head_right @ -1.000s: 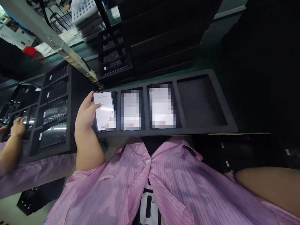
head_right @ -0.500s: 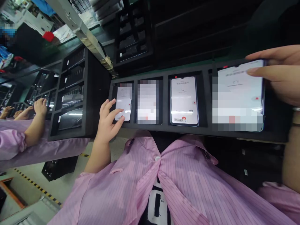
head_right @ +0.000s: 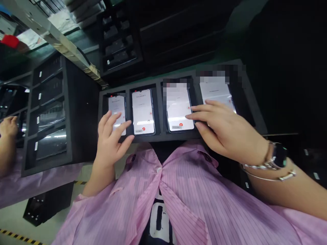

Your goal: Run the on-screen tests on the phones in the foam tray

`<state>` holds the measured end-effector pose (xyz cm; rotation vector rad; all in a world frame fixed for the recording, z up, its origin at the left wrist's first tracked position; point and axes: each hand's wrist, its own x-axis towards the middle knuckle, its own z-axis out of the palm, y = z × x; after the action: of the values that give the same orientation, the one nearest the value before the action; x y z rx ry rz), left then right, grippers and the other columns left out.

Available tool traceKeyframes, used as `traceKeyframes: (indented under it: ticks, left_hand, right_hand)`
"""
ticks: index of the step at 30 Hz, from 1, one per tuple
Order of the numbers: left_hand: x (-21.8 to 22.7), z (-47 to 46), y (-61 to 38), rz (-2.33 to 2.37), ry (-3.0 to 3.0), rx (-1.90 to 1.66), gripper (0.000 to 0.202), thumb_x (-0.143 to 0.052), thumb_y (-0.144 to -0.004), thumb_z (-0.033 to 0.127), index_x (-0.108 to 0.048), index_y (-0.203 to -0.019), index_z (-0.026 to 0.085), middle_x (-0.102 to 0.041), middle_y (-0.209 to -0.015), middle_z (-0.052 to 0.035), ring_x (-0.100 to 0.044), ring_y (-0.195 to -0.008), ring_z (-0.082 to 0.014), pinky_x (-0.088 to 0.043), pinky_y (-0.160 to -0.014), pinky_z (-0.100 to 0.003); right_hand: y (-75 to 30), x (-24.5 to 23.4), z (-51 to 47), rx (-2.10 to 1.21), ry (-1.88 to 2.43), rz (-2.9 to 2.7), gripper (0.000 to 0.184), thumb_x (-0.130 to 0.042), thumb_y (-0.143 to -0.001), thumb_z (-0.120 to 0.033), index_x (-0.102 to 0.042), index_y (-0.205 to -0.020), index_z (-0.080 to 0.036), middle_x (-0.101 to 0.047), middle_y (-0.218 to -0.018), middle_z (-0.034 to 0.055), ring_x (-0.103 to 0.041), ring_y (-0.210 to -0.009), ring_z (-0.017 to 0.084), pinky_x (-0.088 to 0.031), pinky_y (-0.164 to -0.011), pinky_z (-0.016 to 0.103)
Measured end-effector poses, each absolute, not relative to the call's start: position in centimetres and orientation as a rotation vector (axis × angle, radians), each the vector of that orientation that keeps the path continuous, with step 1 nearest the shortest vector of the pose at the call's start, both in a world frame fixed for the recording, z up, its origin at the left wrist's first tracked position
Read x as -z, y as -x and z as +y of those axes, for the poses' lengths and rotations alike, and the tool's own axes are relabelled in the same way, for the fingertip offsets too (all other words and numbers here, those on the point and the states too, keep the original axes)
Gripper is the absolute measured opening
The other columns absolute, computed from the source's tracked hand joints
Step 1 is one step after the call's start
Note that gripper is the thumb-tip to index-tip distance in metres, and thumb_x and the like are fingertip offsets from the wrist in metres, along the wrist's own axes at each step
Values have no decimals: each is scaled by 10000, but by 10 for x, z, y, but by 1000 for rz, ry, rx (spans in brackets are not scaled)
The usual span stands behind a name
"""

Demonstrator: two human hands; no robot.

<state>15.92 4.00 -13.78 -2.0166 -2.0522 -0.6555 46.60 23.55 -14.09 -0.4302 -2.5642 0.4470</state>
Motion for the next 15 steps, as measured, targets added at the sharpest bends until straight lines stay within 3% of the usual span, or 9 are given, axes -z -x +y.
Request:
traceKeyframes:
  ticks: [5,11,15]
  left_hand:
    - [139,66,-184,-2022,2236,524,405,-606,-1004,517,-670,-1310,259,-534,-1564,-120,-344,-1548,-386,-299,-1262,-604]
    - [150,75,-183,-2095,2246,517,489,-615,-988,553,-628,-1376,257,-465,-1611,-164,-276,-1574,-444,-312,-1240,-669]
    - [150,75,-181,-2134,2239,553,508,-636,-972,556,-606,-1388,265,-479,-1606,-153,-294,-1572,-437,-315,-1246,-654]
  right_hand:
    - [-462,151,241,-384,434,-2622,250,-481,-1043,-190,-627,-1246,-192,-706,-1230,106,-629,-1298,276,-448,-1231,574]
    - [-498,125,243,-349,795,-2148,218,-579,-991,-211,-705,-1169,-211,-750,-1114,75,-712,-1151,251,-538,-1165,489]
    - [-514,133,251,-251,905,-2252,196,-552,-1003,-244,-723,-1090,-202,-756,-1134,72,-712,-1162,241,-564,-1130,425]
